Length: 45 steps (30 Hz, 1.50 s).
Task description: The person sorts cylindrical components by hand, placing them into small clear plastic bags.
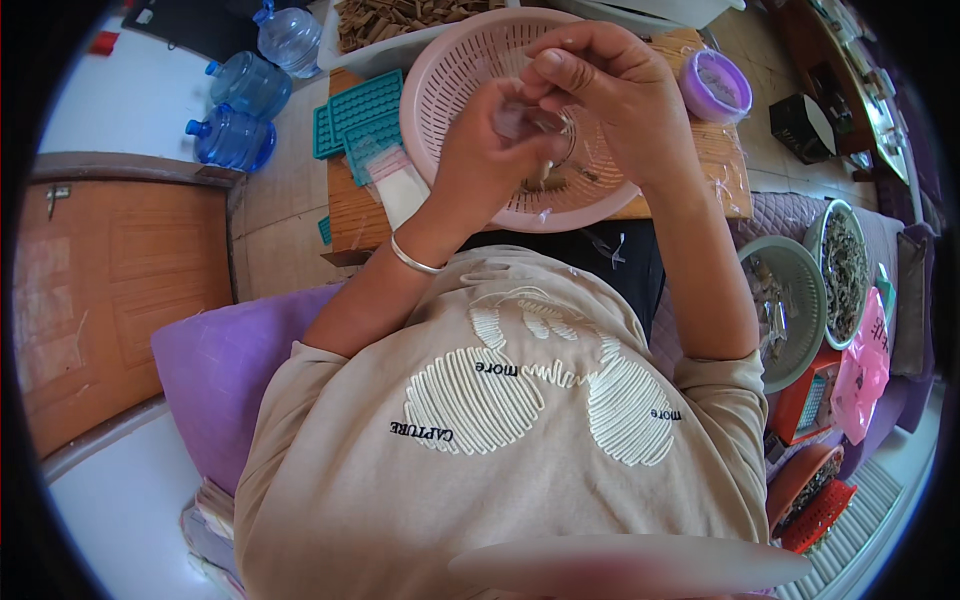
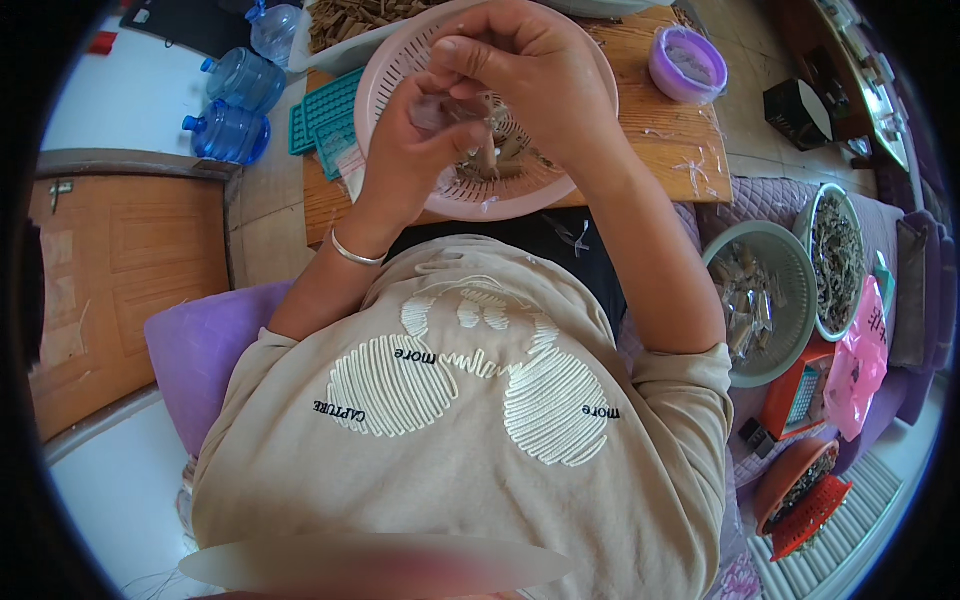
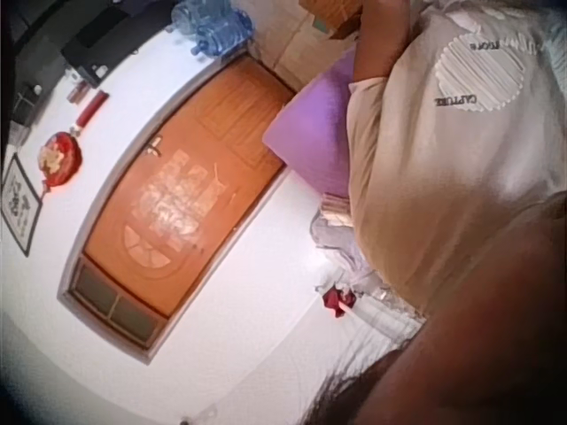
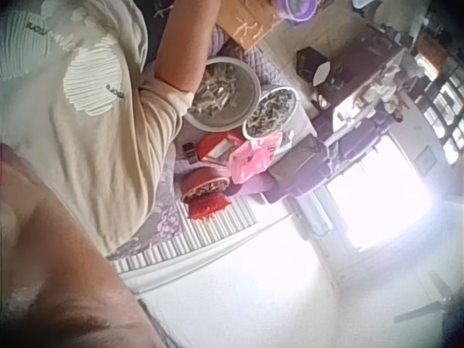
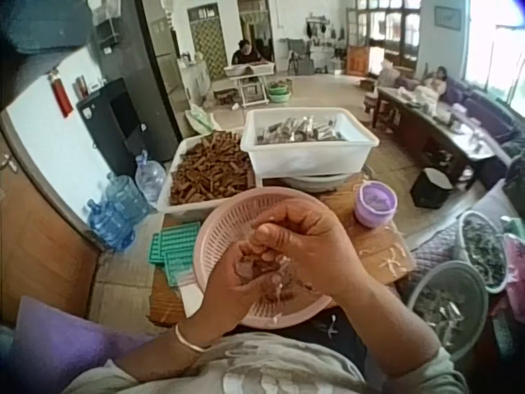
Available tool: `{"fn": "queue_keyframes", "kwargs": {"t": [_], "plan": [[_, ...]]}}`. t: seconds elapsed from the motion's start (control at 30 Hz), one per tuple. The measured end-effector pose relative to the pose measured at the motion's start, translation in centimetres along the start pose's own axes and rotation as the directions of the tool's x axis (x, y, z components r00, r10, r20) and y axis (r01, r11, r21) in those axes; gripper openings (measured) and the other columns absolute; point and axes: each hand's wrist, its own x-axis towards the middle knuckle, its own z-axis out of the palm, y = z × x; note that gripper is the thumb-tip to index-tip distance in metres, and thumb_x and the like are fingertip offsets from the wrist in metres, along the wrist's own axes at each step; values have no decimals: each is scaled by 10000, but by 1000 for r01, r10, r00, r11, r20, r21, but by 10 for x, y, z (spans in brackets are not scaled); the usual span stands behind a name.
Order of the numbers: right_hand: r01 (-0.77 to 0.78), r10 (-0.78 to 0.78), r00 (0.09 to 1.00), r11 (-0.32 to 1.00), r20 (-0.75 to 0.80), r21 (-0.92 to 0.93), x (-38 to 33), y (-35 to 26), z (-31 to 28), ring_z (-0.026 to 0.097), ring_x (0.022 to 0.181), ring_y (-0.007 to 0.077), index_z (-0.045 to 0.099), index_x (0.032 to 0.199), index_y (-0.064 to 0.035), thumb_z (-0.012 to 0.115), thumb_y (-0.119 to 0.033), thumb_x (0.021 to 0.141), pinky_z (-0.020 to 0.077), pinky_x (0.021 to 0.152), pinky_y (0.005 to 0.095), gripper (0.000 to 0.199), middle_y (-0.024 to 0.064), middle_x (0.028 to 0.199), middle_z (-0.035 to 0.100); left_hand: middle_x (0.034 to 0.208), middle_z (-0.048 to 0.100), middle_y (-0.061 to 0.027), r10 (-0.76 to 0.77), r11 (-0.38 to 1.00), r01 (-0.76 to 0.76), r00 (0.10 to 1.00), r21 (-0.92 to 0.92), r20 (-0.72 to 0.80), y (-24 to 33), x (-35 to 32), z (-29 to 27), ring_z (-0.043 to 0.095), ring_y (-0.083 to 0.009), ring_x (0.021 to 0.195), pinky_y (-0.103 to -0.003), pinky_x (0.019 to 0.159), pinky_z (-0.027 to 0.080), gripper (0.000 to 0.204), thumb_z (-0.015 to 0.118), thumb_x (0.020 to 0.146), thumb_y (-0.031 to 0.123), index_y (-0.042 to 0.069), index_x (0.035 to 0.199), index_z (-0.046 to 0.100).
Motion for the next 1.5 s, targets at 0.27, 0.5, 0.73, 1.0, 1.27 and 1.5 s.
{"fn": "queue_keyframes", "kwargs": {"t": [0.27, 0.5, 0.73, 1.0, 1.27, 1.5], "plan": [[-16, 3, 1000, 889, -30, -458, -25, 26, -14, 628, 858, 121, 635, 1160, -34, 729, -141, 864, 516, 755, 272, 329, 59, 1002, 673, 931, 656, -76, -203, 862, 177, 979, -475, -2, 13, 8, -15, 619, -114, 733, -190, 553, 435, 239, 674, 897, 59, 43, 1102, 552], [-219, 235, 961, 969, 148, -118, -25, 38, -21, 602, 891, 82, 650, 1084, 3, 712, -64, 863, 501, 776, 243, 239, 12, 973, 659, 924, 658, -100, -236, 683, 201, 971, -703, 48, 13, 15, -30, 600, -116, 707, -185, 524, 421, 192, 655, 912, 72, 33, 1088, 589], [-45, 36, 999, 964, -38, -264, -26, 53, 5, 615, 866, 133, 660, 1022, 11, 722, -66, 847, 496, 739, 273, 201, 42, 899, 638, 939, 660, -119, -276, 635, 262, 956, -727, 103, 20, 14, -23, 600, -125, 715, -186, 532, 434, 173, 639, 920, 59, 19, 1083, 599], [262, -261, 959, 659, 112, -705, -35, 39, -3, 590, 802, 340, 656, 895, -23, 700, -28, 782, 481, 698, 402, 121, 131, 844, 607, 959, 664, -130, -205, 650, 188, 976, -736, 69, 17, 12, -27, 622, -138, 745, -184, 532, 433, 191, 639, 913, 38, 16, 1098, 597], [186, -291, 951, 807, -103, -561, -39, 28, -3, 584, 797, 254, 642, 904, -12, 679, -27, 829, 472, 737, 338, 85, 87, 815, 605, 962, 675, -101, -184, 866, 152, 983, -477, -20, 24, 9, -27, 606, -107, 750, -176, 535, 415, 240, 678, 889, 45, 42, 1105, 574], [33, -80, 992, 915, -99, -402, -49, 24, 3, 580, 809, 154, 631, 927, -1, 659, -74, 898, 471, 733, 284, 83, 40, 886, 628, 982, 684, -98, -128, 900, 71, 986, -431, -106, 20, 7, -26, 601, -88, 743, -169, 541, 411, 238, 692, 890, 84, 64, 1105, 590]]}}
